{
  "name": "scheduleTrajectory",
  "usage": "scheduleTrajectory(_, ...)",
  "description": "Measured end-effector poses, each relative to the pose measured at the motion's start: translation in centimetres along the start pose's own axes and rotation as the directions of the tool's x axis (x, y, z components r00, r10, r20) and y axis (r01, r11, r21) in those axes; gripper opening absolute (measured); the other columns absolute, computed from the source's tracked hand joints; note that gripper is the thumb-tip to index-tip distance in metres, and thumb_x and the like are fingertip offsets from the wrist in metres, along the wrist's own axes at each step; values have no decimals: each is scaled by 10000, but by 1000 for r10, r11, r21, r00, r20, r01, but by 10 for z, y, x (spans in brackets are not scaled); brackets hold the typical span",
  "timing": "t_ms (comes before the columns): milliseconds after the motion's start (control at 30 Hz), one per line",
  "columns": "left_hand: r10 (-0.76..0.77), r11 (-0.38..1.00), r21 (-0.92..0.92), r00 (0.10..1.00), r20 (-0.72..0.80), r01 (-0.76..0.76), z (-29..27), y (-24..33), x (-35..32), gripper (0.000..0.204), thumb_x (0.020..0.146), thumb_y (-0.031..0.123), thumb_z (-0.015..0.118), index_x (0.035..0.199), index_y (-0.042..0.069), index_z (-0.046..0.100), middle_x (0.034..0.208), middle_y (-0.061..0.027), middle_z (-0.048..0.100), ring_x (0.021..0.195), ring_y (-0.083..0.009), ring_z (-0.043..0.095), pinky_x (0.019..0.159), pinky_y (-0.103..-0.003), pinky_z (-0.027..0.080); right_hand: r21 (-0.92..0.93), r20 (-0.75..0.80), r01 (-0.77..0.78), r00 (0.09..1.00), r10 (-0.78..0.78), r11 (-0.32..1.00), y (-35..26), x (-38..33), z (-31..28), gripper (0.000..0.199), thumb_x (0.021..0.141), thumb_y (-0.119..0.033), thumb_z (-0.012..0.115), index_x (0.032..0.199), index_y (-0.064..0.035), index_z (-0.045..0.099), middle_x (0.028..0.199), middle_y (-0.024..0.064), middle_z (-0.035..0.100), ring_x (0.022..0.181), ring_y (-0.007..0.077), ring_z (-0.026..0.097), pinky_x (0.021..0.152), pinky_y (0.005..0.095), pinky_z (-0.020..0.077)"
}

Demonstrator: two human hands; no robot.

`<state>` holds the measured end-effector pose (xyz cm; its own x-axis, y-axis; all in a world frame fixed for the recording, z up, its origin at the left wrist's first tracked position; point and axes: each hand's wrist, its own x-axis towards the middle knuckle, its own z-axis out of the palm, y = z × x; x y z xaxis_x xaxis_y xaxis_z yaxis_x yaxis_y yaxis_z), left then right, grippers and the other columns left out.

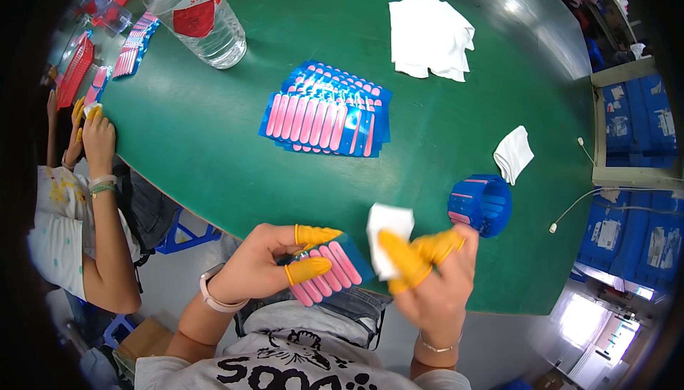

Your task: The person wipes small pink plastic strips clean with a white cloth at a workstation.

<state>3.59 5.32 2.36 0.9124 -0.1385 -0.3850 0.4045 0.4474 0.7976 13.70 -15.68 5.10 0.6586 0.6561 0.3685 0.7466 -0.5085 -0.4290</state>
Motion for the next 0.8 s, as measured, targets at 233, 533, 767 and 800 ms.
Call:
scheduleTrajectory(233, -80, 996, 23, 994, -77, 81, 5, -2, 7, 307, 923, 7, 639, 1225, -48, 623, 878, -62, 722, 696, -71, 658, 625, -226, 545, -13, 206, 182, 963, -176, 983, 0, 3, 24, 355, 635, -124, 757, 989, -115, 769, 791, 26, 524, 684, 225, 495, 789, 445, 390)
scheduleTrajectory(533, 50, 949, 315, 975, -214, 21, 2, -18, 8, 296, 891, -45, 646, 1186, -41, 654, 1003, -43, 703, 840, -48, 611, 708, -199, 489, 79, 209, 229, 948, -241, 970, -16, 5, 19, 385, 660, -129, 743, 1045, -144, 753, 860, 1, 563, 752, 195, 526, 815, 432, 385)
scheduleTrajectory(767, 167, 968, 227, 945, -280, -103, 3, -16, -1, 269, 860, 41, 694, 1116, -37, 681, 792, -80, 712, 642, -56, 602, 592, -242, 514, 76, 91, -5, 996, -2, 997, 16, 8, 47, 309, 674, -50, 739, 981, -86, 741, 842, 51, 584, 766, 252, 539, 795, 417, 409)
scheduleTrajectory(800, 125, 983, 162, 951, -282, -81, 2, -13, -2, 277, 867, 30, 688, 1134, -43, 673, 849, -69, 723, 697, -53, 625, 630, -228, 530, 159, 44, -56, 998, 49, 986, 14, 4, 43, 295, 690, -33, 745, 985, -46, 743, 810, 62, 598, 721, 244, 535, 741, 383, 431)
